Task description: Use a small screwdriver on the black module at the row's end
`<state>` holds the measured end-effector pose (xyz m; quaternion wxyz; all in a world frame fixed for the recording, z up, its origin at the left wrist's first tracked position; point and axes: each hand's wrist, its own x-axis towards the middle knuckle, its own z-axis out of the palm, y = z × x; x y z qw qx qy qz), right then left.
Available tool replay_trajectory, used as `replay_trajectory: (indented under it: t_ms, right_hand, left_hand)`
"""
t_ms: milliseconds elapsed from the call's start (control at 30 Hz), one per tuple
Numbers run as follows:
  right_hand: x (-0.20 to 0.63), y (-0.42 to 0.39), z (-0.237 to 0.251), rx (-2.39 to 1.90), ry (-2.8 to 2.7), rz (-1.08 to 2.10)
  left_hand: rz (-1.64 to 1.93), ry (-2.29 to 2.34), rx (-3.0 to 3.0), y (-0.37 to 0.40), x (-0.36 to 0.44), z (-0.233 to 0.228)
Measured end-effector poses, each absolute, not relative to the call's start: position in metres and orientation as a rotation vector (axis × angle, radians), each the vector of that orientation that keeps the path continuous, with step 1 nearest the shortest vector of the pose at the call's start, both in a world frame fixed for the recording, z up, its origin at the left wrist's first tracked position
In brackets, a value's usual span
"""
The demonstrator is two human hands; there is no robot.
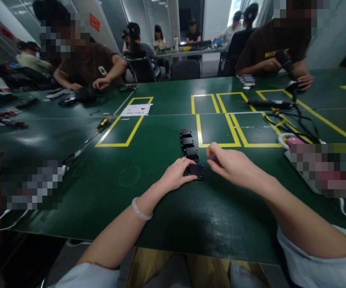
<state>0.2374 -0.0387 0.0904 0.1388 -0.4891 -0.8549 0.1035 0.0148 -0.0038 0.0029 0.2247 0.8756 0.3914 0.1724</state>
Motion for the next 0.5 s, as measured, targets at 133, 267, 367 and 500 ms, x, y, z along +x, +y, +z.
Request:
replay_trajectory:
  t_ms: [133,267,367,500]
  right_hand:
    - [0.2350,-0.0411,0.0918,-1.430,-2.457,0.267]
    - [0.2327,-0.0399,0.0927,-1.474,-2.468,0.271]
    - [0.2333,-0.0394,0.0927,-1.469,-2.478,0.289]
    - [0.2346,-0.0410,0.0923,-1.423,-2.471,0.289]
  left_hand:
    - [0.484,1.077,2.412,-0.0036,0.0145,0.0025]
    - [0.492,1.071,2.418,-0.0031,0.0146,0.0016]
    - [0.488,1.076,2.412,-0.0033,0.0146,0.0020]
    - [0.486,1.076,2.415,-0.0040,0.0142,0.0024]
